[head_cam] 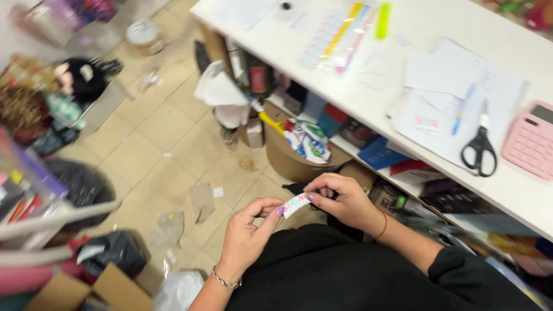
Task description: The person organizes various items on a cluttered desk, including papers, a calculator, and stationery, while occasionally reaching into a shelf below. They then use scissors to cut a printed sheet of paper into smaller strips.
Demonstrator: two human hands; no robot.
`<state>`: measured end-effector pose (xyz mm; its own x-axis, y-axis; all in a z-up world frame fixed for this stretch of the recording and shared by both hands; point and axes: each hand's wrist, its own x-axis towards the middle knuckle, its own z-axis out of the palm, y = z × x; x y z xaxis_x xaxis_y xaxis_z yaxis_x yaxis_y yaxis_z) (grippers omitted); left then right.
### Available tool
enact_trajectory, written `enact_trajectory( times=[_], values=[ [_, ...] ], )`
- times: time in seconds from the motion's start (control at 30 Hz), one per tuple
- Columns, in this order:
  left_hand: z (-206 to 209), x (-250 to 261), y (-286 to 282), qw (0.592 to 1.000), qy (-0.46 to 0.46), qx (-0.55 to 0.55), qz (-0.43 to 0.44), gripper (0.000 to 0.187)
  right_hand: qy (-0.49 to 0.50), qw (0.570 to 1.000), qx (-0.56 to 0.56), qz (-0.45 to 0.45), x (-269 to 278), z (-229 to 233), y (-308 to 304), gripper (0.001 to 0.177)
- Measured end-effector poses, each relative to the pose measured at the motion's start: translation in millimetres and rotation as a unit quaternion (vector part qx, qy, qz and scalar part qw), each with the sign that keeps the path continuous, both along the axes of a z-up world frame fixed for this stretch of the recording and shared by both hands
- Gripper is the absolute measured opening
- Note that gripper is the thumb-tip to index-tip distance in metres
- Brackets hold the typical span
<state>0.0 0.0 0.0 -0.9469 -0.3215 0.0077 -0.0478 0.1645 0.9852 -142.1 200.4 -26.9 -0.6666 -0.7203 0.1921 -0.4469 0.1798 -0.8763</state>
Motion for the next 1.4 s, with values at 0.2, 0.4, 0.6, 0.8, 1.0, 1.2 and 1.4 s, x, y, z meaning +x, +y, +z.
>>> enact_trajectory(
  times=[0.2,0.4,0.6,0.8,1.0,1.2,1.4],
  values=[
    [2.7,-95.1,12.9,0.99,-0.031,-0.025,-0.138,0.017,0.041,0.984,0.038,-0.168,-55.7,4.7,56.1,0.014],
    [2.8,-186.9,-3.0,0.969,-0.02,-0.009,-0.248,0.016,-0.032,0.887,0.247,-0.388,-158.1,11.6,145.7,0.021],
    [12.3,-272.6,-38.4,0.94,-0.008,-0.025,-0.341,0.016,-0.02,0.801,0.35,-0.486,-186.8,26.4,162.1,0.022],
    [5.5,-328.2,-63.4,0.919,-0.013,-0.023,-0.394,0.016,-0.078,0.869,0.333,-0.359,-199.1,52.3,134.3,0.046],
    [-14.5,-368.4,-82.4,0.901,0.105,-0.133,-0.399,0.018,-0.007,0.827,0.401,-0.394,-213.8,49.0,121.4,0.031],
    [-62.7,-419.5,-55.5,0.799,0.239,-0.405,-0.374,0.043,0.059,0.878,0.302,-0.366,-275.3,37.3,-0.7,0.032],
    [-75.0,-429.8,-72.3,0.792,0.258,-0.441,-0.333,0.051,0.354,0.737,0.414,-0.399,-402.9,-83.3,27.1,0.04]
  ],
)
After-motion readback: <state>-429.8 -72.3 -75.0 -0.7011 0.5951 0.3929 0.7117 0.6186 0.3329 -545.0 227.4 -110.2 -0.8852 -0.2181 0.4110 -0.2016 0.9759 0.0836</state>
